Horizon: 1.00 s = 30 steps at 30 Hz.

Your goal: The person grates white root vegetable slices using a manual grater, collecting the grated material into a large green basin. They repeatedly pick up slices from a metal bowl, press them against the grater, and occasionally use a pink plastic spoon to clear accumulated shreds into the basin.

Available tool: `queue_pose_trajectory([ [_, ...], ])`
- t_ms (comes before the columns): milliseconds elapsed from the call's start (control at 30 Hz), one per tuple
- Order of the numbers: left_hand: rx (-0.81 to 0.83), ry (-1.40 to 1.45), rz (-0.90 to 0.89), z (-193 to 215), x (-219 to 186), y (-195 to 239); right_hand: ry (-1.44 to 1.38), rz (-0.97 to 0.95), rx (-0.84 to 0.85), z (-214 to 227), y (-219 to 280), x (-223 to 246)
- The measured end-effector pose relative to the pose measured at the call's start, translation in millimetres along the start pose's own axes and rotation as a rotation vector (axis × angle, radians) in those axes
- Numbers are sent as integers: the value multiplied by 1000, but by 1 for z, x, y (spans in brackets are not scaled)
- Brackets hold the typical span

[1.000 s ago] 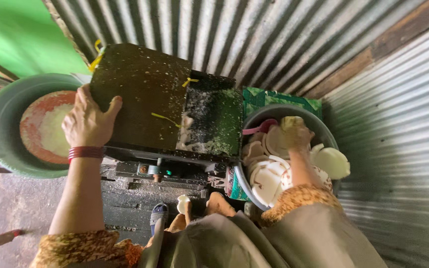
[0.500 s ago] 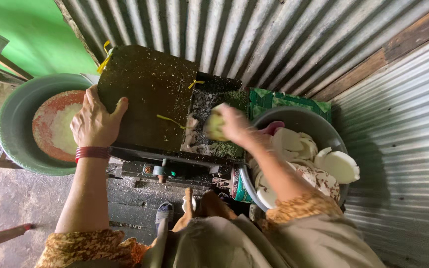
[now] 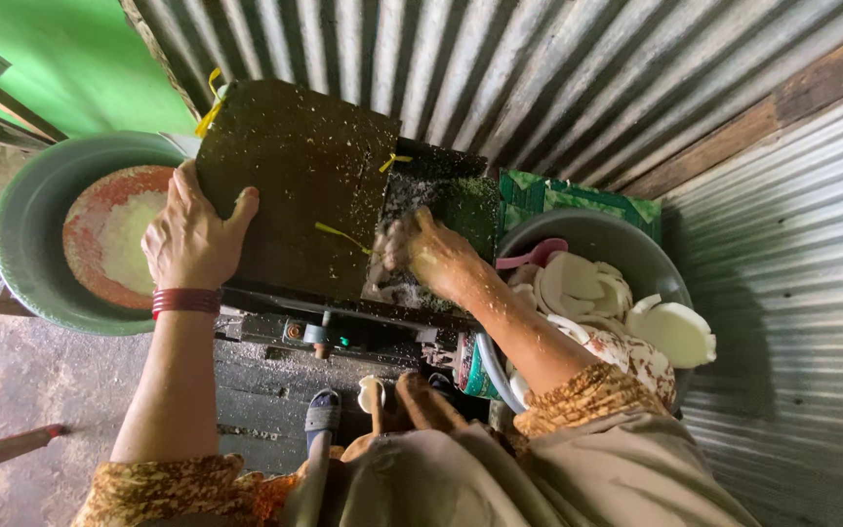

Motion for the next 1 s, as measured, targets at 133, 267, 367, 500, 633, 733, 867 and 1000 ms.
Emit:
queue_pose_trajectory([
  [133, -5, -4, 4, 1, -2, -1, 317, 262, -163, -8, -8, -1],
  [267, -1, -3, 2, 2, -3, -1, 267, 123, -47, -6, -9, 5],
  [367, 19, 5, 35, 2, -3, -2, 314, 105, -27, -6, -9, 10],
  [500, 20, 6, 22, 1, -2, -2, 241, 90, -45, -12, -7, 11],
  [633, 22, 12, 24, 5, -1, -3, 408, 231, -203, -5, -4, 13],
  [733, 34, 22, 30, 6, -2, -1, 540, 418, -323, 7, 14, 9],
  [867, 35, 5, 46, 5, -1, -2, 341, 26, 119, 18, 37, -1],
  [1000, 14, 0, 27, 1, 0, 0, 451, 351, -17, 9, 39, 14],
])
Point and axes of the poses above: each hand's wrist, its own y-axis away from the middle knuckle, its own z-axis out of the back of the hand, x = y × z, the point moved 1 cm from there along -y, towards the middle knuckle, and after that the axes turned 6 degrees about -z, right-handed, at the moved point
